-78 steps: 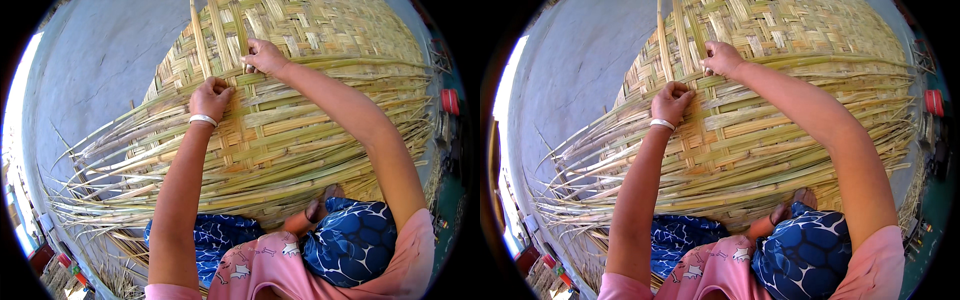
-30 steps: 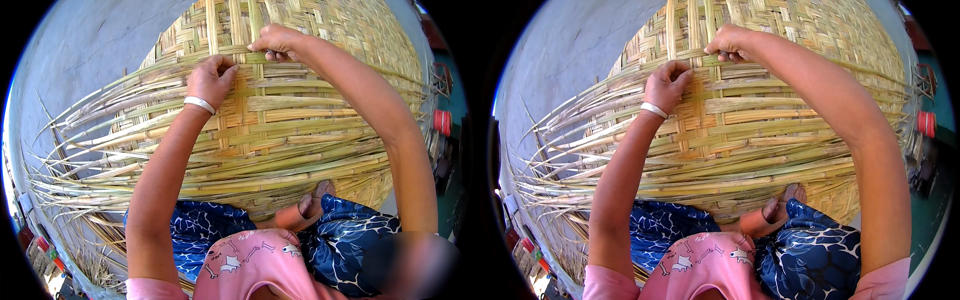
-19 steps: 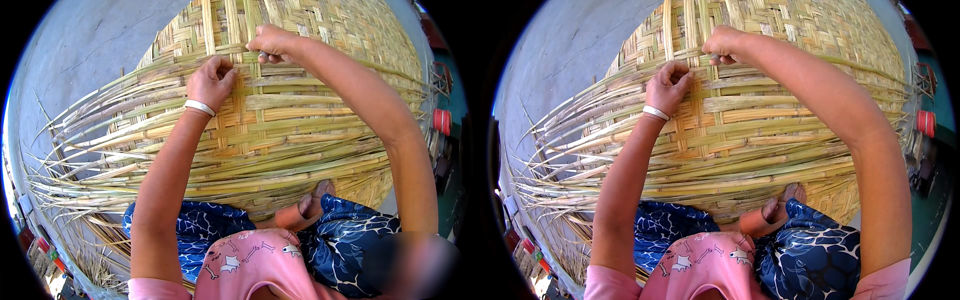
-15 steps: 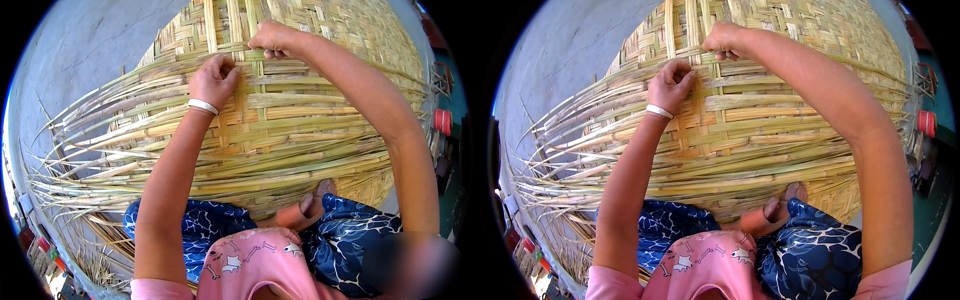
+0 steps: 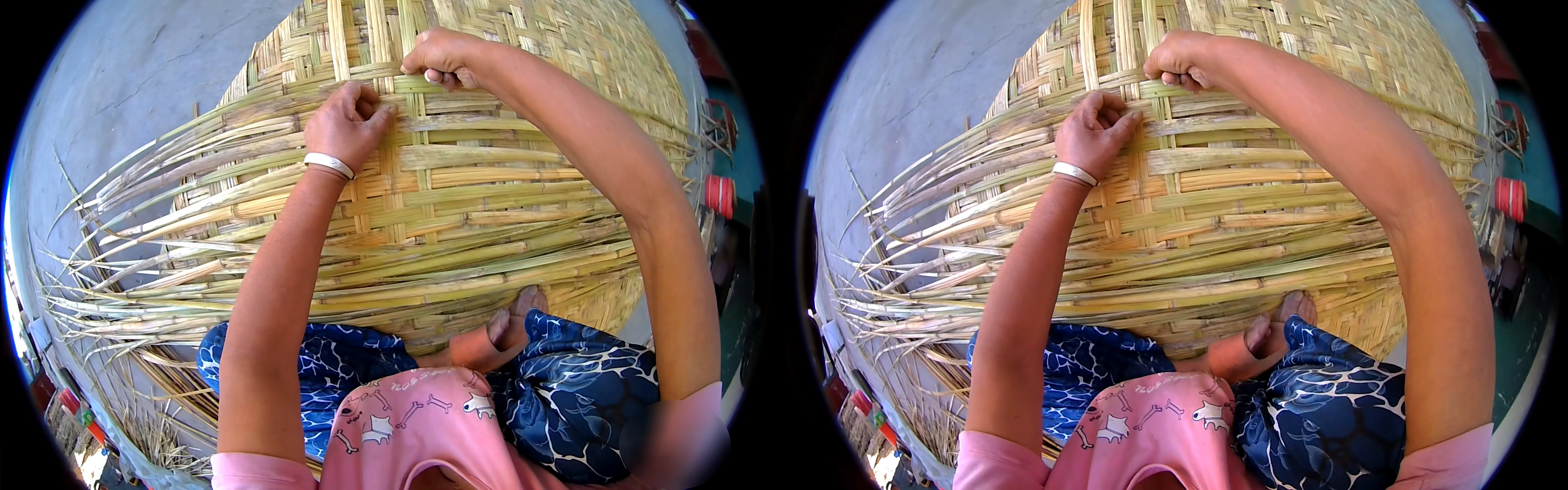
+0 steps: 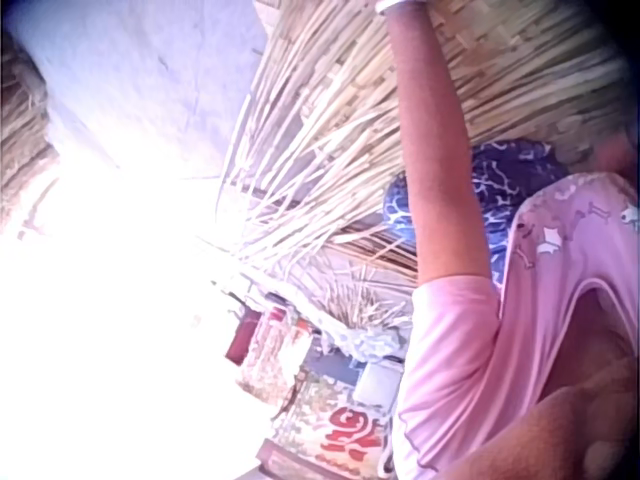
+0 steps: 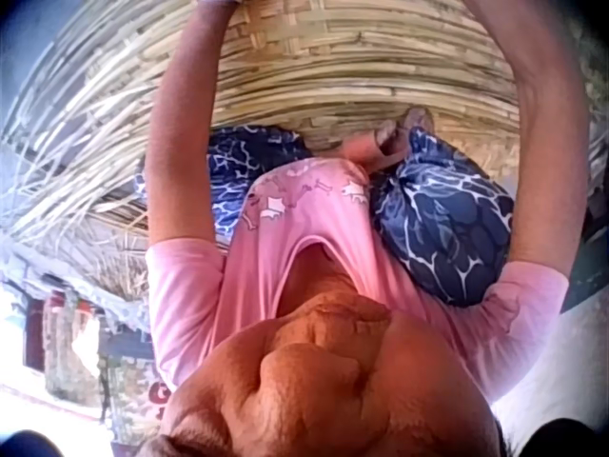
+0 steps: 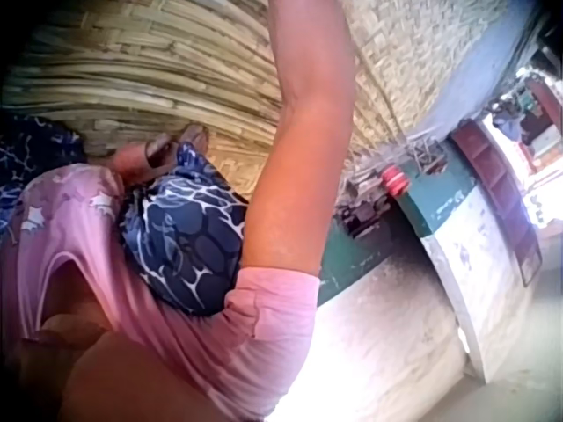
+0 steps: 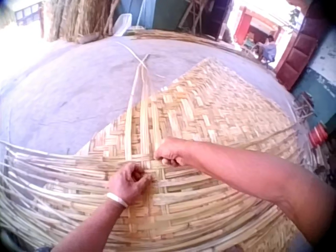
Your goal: The person sits on the floor and weaves a large mat using dried palm leaves. They interlace the leaves by hand, repeatedly pulling strands through the existing weave to expand the mat's surface area.
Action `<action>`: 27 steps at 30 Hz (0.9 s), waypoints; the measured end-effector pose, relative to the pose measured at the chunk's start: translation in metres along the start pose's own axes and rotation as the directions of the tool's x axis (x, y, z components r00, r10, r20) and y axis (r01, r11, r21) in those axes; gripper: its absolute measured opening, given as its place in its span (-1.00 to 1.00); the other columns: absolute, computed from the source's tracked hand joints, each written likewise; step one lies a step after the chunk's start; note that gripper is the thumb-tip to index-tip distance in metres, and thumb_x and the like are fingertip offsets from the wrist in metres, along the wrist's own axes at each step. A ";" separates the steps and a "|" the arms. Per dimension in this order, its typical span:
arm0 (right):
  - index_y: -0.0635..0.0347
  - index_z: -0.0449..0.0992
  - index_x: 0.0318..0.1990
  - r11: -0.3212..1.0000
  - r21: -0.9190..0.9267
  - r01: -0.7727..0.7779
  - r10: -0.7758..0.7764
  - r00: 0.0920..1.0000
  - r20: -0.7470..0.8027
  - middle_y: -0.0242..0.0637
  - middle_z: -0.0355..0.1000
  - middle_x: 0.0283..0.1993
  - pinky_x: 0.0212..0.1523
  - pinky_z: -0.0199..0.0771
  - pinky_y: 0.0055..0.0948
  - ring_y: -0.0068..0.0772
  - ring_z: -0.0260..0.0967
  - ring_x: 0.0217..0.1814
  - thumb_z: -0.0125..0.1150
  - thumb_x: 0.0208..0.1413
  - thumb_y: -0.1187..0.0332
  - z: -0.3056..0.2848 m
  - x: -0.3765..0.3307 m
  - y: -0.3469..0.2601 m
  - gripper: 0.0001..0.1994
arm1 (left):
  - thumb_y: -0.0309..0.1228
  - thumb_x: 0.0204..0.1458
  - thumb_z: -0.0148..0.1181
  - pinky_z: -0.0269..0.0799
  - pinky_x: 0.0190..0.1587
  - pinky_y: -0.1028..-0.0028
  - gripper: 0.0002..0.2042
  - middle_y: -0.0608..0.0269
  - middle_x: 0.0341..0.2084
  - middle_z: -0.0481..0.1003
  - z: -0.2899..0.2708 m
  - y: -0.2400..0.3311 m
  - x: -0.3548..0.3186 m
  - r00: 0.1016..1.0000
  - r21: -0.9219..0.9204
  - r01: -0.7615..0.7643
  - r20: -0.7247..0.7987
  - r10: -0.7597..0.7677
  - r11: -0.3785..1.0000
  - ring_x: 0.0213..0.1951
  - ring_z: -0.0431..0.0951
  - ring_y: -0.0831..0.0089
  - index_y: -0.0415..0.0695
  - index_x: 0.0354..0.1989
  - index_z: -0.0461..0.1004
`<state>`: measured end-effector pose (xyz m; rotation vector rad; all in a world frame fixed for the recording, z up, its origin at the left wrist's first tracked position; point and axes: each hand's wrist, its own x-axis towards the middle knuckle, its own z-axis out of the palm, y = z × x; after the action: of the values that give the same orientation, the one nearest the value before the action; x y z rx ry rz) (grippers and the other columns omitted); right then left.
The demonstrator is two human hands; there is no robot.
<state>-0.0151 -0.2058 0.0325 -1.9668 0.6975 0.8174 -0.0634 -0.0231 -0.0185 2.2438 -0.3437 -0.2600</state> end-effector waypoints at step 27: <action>0.40 0.38 -0.36 0.980 0.189 0.054 -0.028 0.990 -0.141 -0.20 0.39 -0.60 -0.85 0.23 -0.46 -0.41 0.38 -0.72 0.20 -0.09 0.50 0.015 0.000 0.010 -0.83 | -0.29 -0.34 0.41 0.38 -0.39 0.40 -0.70 0.26 -0.58 0.46 -0.006 0.017 0.014 0.986 0.069 0.101 0.127 -0.109 0.993 -0.50 0.46 0.36 -0.12 -0.48 0.42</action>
<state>-0.0266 -0.1975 0.0215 -1.8675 0.7841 0.5702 -0.0510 -0.0340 -0.0022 2.3155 -0.3071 -0.4594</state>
